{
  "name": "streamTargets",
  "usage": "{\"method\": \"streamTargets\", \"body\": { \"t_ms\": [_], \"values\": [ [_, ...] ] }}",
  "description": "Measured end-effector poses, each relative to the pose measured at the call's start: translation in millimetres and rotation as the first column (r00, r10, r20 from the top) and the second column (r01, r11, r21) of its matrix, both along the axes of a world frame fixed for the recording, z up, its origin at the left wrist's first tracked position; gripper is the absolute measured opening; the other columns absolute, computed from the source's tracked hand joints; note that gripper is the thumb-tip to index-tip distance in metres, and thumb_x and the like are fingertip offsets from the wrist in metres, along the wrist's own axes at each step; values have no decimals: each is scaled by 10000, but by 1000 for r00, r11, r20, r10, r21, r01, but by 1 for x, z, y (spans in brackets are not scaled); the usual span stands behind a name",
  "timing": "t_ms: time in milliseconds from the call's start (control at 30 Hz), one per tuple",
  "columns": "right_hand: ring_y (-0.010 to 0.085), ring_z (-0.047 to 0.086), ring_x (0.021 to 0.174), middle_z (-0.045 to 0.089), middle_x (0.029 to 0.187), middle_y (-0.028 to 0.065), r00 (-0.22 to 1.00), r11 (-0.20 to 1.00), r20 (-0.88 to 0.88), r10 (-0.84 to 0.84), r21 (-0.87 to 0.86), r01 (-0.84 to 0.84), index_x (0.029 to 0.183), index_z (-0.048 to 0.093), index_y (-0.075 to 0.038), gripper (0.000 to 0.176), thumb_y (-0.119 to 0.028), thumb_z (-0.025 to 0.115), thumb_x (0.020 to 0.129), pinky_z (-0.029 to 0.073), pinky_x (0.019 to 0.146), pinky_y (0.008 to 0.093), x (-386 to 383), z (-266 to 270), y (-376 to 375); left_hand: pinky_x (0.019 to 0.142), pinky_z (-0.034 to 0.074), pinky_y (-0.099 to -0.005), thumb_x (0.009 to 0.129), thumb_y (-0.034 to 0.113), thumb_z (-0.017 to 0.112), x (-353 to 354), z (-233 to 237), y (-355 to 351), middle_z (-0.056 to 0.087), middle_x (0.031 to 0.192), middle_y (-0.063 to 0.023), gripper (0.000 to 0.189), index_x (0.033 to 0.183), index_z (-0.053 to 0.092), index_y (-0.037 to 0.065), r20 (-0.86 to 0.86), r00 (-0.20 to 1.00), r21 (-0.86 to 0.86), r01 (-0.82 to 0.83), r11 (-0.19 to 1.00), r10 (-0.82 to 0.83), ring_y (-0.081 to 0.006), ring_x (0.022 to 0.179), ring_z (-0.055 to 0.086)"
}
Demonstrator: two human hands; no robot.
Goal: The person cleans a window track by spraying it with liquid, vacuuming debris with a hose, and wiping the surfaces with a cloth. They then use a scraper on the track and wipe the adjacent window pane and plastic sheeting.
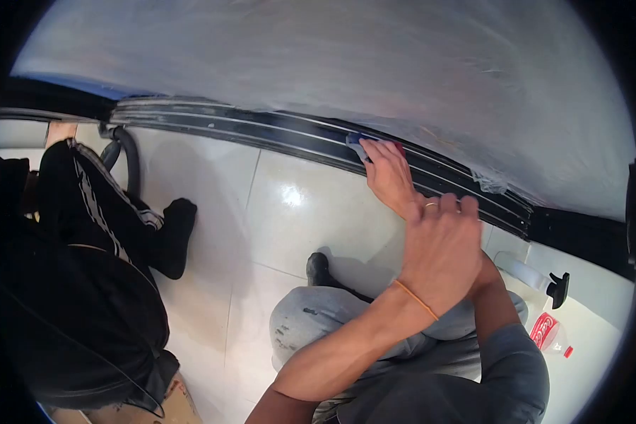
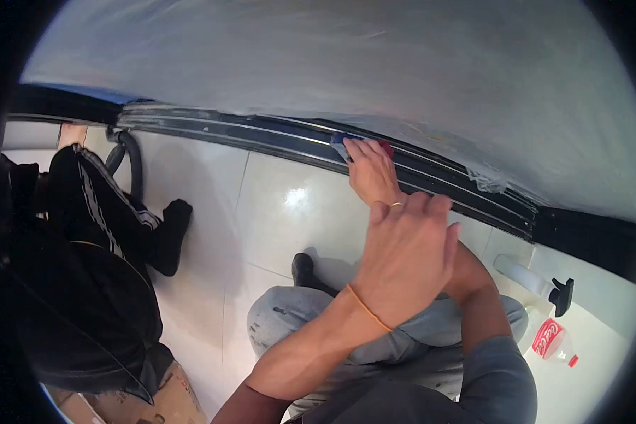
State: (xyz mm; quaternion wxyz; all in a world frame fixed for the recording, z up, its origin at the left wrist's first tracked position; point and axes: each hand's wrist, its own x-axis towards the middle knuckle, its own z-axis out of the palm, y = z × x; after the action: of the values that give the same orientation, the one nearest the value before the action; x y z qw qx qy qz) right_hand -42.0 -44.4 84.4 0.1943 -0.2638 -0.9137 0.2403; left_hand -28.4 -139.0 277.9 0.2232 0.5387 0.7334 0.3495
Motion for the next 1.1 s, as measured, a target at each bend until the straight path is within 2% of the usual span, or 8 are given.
{"method": "streamTargets", "body": {
  "t_ms": [100,200,300,533,700,833,1000,1100],
  "values": [
    [369,598,1135,654,1213,192,996,997,-60,65,-43,-68,1272,600,8,437,-37,642,840,471,996,446,-49,-4,-2,765,432,-384,851,54,664,0,15,6,644,909,-148,217,1057,624,-1,405,904,382,-305,873,138,-295,825,633],
    [363,583,1181,637,1266,185,983,976,-120,136,-155,-154,1287,598,-6,428,-56,630,863,458,1023,439,-122,-9,-15,755,414,-305,844,-36,661,-15,25,6,628,887,-80,206,1041,617,3,538,835,534,-447,717,120,-199,785,593],
    [353,562,1234,621,1302,184,980,913,-32,198,-357,-197,1334,584,-39,452,-115,635,891,448,1041,439,-189,9,-27,749,399,-266,876,-32,648,-24,18,5,612,883,-17,162,1030,620,12,715,693,470,-575,670,92,-112,786,547],
    [387,644,1079,667,1209,187,975,913,99,201,-379,-150,1343,596,-113,441,-125,602,902,502,947,443,-237,-1,-35,739,397,-262,889,21,655,-32,15,12,618,854,-18,117,1004,629,26,723,675,394,-579,714,148,-94,809,547],
    [387,645,1075,652,1222,217,980,887,-196,41,-444,-126,1313,601,-68,444,-7,543,877,494,951,400,-170,9,-30,771,433,-357,812,54,668,-50,9,15,651,850,-123,136,939,635,17,508,811,409,-524,747,291,-246,832,621],
    [325,674,1006,689,1137,181,941,990,-315,122,-28,-138,1217,627,-22,388,54,581,839,517,867,410,-43,29,-35,869,423,-484,798,106,640,-56,19,4,660,920,-176,154,923,659,18,295,918,226,-335,915,264,-363,942,625],
    [234,673,1006,692,1128,137,989,915,-141,-48,-403,-14,1224,612,-12,336,37,547,898,516,873,374,100,81,-28,988,379,-530,806,227,673,-54,10,-6,662,1059,-198,343,1088,688,33,77,996,-88,-38,995,45,-388,1082,607],
    [152,655,947,687,1062,72,977,552,39,-209,-820,151,1230,602,-17,280,-10,531,960,523,827,331,169,105,-8,1047,347,-538,788,321,725,-46,8,-10,657,1139,-215,517,1207,661,25,98,995,-52,-17,999,22,-388,1165,590]
  ]
}}
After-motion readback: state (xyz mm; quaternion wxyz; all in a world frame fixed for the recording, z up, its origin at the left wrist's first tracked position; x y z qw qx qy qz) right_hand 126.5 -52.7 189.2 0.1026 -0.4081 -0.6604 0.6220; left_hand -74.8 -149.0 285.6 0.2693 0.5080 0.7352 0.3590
